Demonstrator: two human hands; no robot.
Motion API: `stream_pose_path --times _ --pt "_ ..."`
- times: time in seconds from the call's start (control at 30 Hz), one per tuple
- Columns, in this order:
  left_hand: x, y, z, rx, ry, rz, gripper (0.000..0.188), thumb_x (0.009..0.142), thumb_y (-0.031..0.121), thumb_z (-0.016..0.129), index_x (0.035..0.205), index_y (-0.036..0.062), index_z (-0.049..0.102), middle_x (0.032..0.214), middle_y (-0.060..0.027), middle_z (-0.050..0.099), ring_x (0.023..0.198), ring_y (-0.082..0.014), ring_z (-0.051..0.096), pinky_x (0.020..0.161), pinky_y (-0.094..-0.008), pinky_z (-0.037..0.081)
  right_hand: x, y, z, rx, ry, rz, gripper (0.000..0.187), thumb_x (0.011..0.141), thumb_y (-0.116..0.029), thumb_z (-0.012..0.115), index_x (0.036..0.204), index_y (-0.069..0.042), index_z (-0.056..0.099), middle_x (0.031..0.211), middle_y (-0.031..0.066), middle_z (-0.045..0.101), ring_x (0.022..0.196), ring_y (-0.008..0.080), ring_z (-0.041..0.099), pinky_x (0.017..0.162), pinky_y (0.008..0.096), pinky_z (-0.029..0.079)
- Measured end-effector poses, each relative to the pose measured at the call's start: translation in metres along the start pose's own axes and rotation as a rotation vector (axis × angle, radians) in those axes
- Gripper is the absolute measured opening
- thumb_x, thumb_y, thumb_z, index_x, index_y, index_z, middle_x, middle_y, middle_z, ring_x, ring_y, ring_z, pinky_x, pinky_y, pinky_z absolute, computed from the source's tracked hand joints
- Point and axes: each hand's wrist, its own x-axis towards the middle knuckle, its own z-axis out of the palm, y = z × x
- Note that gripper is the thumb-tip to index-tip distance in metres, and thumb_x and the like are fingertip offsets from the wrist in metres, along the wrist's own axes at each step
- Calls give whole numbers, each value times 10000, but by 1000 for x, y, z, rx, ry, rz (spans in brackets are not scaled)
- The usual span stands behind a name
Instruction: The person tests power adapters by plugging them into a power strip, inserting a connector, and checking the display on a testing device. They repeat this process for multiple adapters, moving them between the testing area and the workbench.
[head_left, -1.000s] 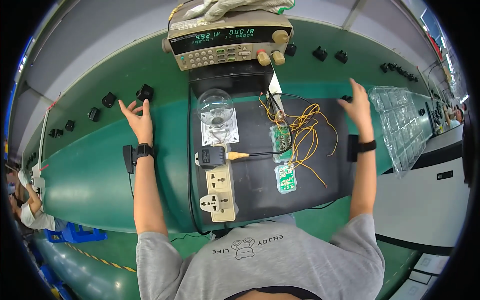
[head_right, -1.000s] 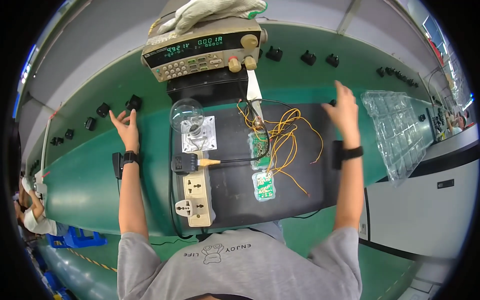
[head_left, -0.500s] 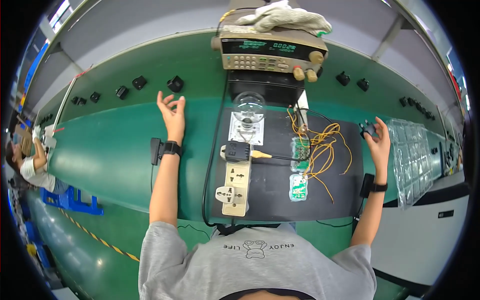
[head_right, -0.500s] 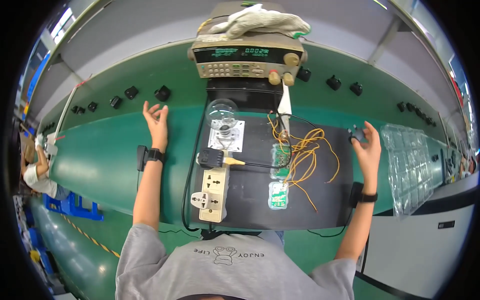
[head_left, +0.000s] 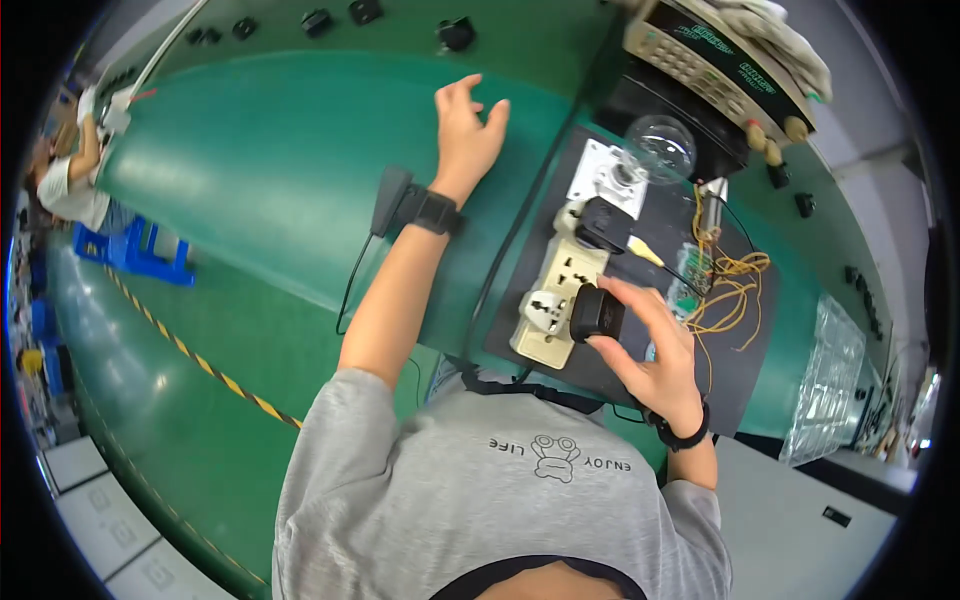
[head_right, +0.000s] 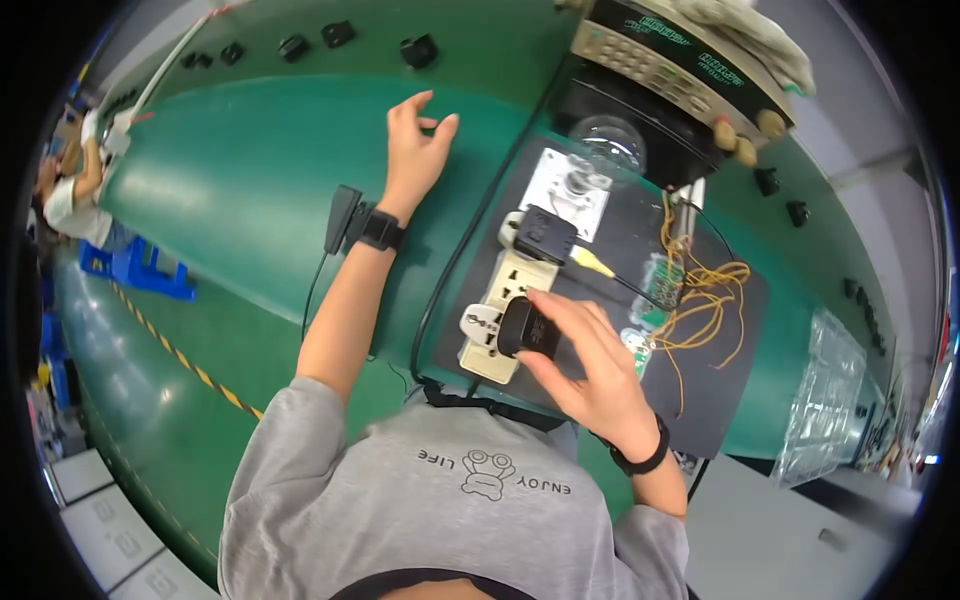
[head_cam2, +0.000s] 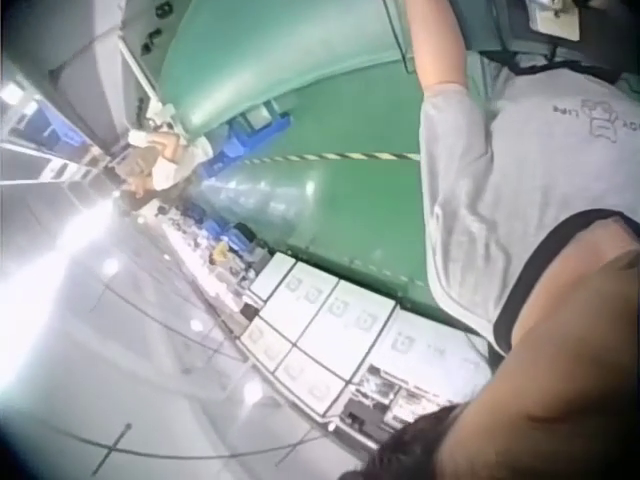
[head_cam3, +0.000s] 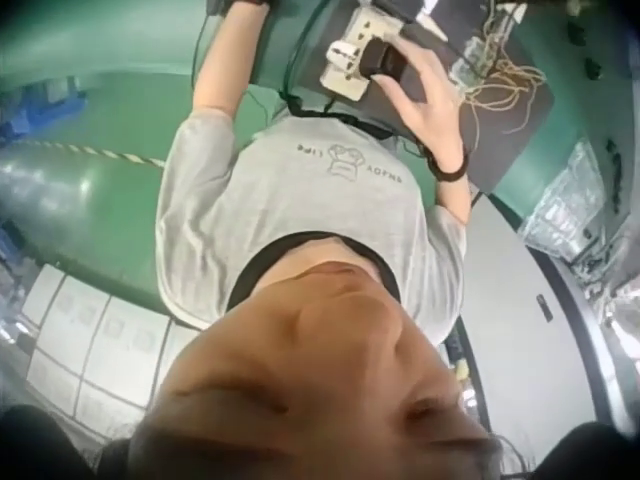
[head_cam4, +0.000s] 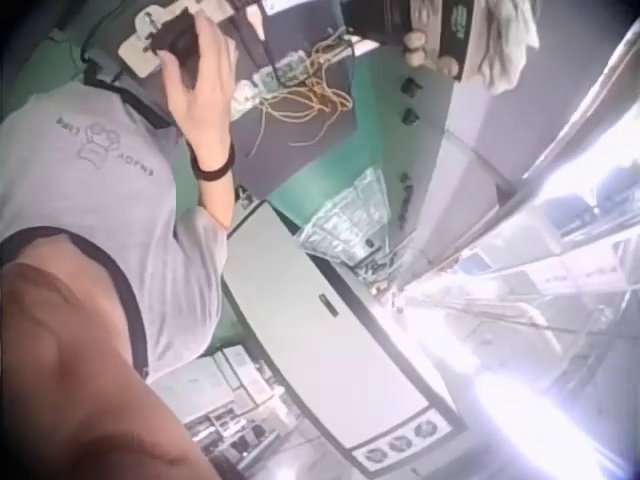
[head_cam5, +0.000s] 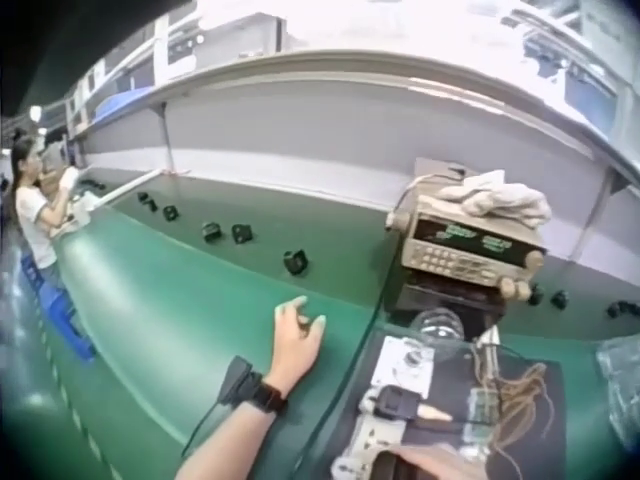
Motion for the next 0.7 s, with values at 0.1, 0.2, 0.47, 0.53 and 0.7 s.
stream_pose_path --times 0.1,0.2,0.47,0.53,0.7 --pt "-1 7 -5 -15 -6 -115 467 809 196 647 1198 11 466 1177 -149 411 886 -243 545 723 -345 496 5 -6 11 -9 -72 -27 498 663 -8 750 1128 47 580 1144 172 602 934 297 592 807 346 477" --pt "-3 9 -10 -36 -54 -195 461 821 214 633 1198 13 460 1186 -146 400 919 -246 550 735 -351 498 8 -21 16 -203 -130 -80 485 644 21 743 1098 68 578 1145 176 574 905 309 569 747 355 485" --pt "-6 28 -14 -168 -150 -89 328 818 236 651 1074 48 569 1112 -97 493 876 -202 554 712 -310 475 19 -26 21 -349 -230 -102 446 657 -34 746 1070 43 596 1148 148 564 865 263 564 674 325 501" --pt "-6 39 -16 -304 -285 82 238 835 207 647 1006 46 613 1018 -63 578 865 -157 566 715 -275 460 21 -20 12 -179 -285 -7 391 659 -90 756 1019 8 635 1092 120 600 862 260 564 702 330 480" --pt "-23 77 -25 -437 -749 398 315 733 177 754 991 40 637 972 -72 616 933 -206 583 823 -313 454 15 13 -12 -410 172 37 320 665 -97 760 963 -17 675 1001 100 644 897 267 577 797 347 421"
